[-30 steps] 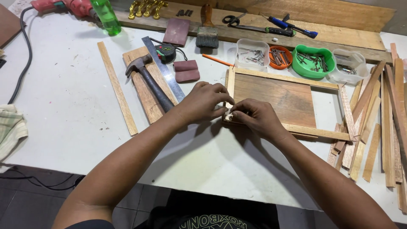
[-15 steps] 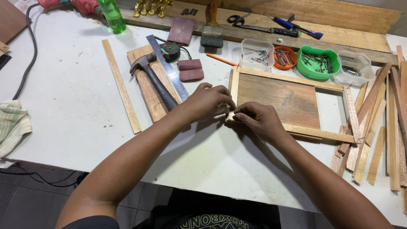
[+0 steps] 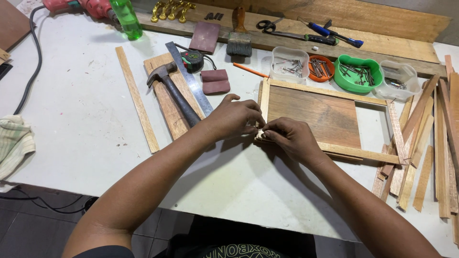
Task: The person assembles a wooden frame at a workbench. They position thin wood strips against a wooden panel, mark with a pencil, take nails from containers, and hammer nails to fasten the strips, occasionally using a tape measure and sanding block while working on the frame.
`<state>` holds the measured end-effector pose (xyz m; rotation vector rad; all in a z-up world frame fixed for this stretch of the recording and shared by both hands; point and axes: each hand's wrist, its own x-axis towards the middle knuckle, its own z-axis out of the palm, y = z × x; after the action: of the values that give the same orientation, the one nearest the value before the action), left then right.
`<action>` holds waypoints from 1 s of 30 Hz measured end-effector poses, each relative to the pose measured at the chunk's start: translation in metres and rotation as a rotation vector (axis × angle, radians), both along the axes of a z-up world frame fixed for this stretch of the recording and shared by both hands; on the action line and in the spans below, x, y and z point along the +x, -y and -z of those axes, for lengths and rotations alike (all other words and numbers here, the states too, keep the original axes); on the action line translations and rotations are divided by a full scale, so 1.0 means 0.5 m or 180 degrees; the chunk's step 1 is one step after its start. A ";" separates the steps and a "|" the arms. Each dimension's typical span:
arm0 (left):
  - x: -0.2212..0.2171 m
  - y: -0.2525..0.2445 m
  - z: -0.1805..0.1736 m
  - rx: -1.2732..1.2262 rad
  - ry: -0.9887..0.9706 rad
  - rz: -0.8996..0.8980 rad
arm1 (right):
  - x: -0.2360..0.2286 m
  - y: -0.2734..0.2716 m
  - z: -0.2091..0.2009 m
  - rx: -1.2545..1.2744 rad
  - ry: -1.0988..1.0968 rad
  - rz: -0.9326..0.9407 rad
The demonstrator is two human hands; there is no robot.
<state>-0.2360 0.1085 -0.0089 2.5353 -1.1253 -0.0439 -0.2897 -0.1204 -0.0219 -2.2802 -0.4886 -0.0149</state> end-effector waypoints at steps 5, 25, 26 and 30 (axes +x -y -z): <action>-0.005 -0.005 -0.010 0.0002 -0.0089 0.0050 | -0.001 0.000 0.002 -0.0009 -0.0005 -0.0034; -0.042 0.013 -0.001 0.0107 0.0542 -0.0042 | -0.003 0.001 -0.002 -0.0102 0.0083 -0.0081; -0.042 0.013 0.001 0.0041 0.0495 -0.0038 | -0.004 0.000 -0.004 -0.0112 0.0054 -0.0067; -0.039 0.011 0.004 -0.0094 0.0303 -0.0069 | -0.006 -0.002 -0.010 -0.0165 -0.0018 -0.0020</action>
<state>-0.2555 0.1029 -0.0111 2.5467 -1.1249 0.0993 -0.2926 -0.1193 -0.0167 -2.3287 -0.4985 0.0076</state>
